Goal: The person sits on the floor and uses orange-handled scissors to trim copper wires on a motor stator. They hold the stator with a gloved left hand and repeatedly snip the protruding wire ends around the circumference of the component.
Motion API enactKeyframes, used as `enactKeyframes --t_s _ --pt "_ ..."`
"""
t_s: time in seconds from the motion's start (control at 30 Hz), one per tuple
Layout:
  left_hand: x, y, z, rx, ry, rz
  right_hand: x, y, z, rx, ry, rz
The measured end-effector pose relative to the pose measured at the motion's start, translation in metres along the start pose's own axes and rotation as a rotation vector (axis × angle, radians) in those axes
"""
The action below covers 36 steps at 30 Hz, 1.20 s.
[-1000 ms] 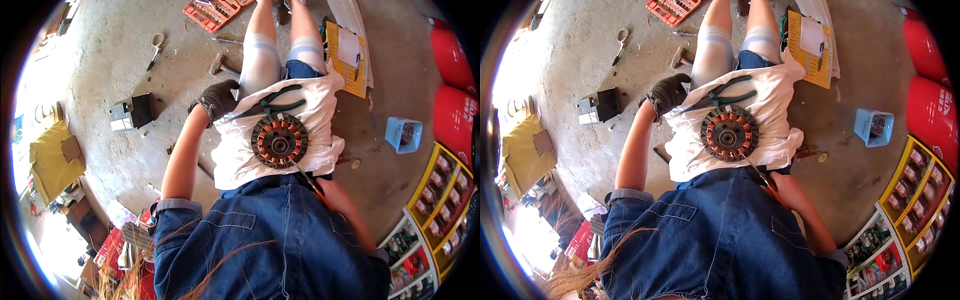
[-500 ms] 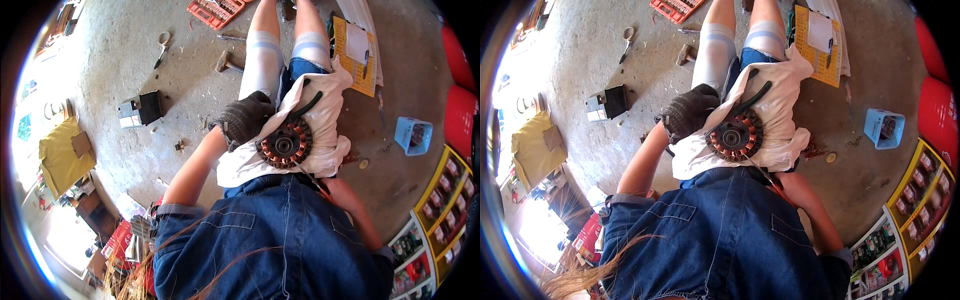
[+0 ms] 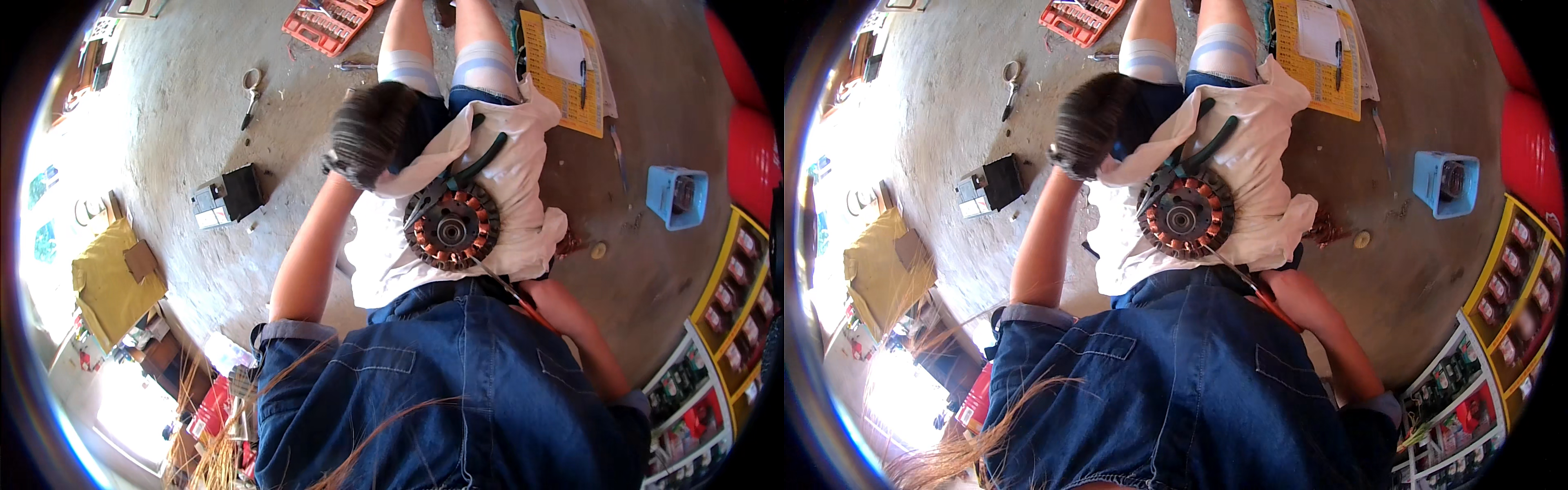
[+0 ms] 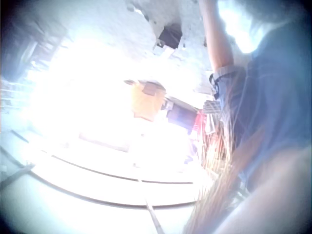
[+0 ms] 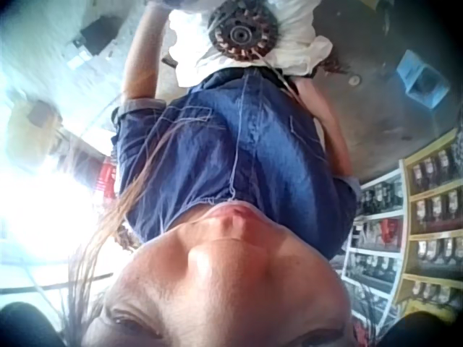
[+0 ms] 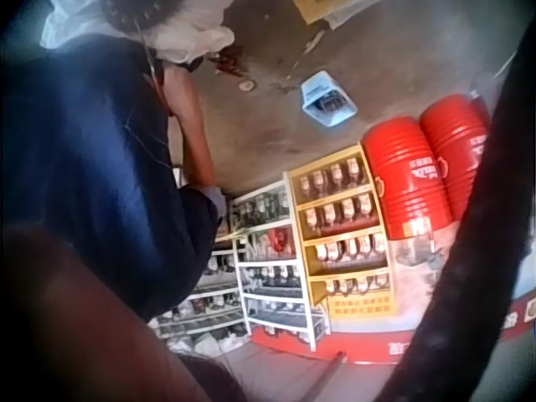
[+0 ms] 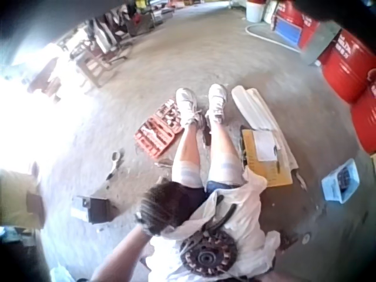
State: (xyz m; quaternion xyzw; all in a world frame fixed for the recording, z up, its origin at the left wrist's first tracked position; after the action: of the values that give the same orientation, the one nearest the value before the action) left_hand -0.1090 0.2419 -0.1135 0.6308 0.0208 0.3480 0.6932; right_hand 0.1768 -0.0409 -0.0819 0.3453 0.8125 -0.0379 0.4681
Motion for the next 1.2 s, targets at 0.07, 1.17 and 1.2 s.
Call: enactKeyframes --t_s 0.07,1.17,1.2 --pt "0.012 0.008 -0.003 -0.296 0.271 0.092 0.0 -0.005 0.003 -0.026 -0.026 -0.001" --pt "0.09 -0.089 -0.026 -0.372 0.143 -0.271 -0.004 -0.01 -0.011 -0.124 -0.079 0.066" --pt "0.088 -0.096 -0.026 -0.443 0.163 -0.248 -0.003 -0.01 -0.01 -0.118 -0.067 0.07"
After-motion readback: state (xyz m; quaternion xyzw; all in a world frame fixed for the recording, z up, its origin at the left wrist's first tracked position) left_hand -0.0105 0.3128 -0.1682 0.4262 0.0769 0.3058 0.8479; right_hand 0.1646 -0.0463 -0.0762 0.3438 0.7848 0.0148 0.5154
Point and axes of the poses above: each hand's wrist, its own x-axis towards the middle knuckle, its own y-axis out of the back of the hand, z = x × y, the point moved 2 cm from there along x, towards the middle knuckle, and after that the axes turned 9 degrees about -y, right-handed, at the moved point
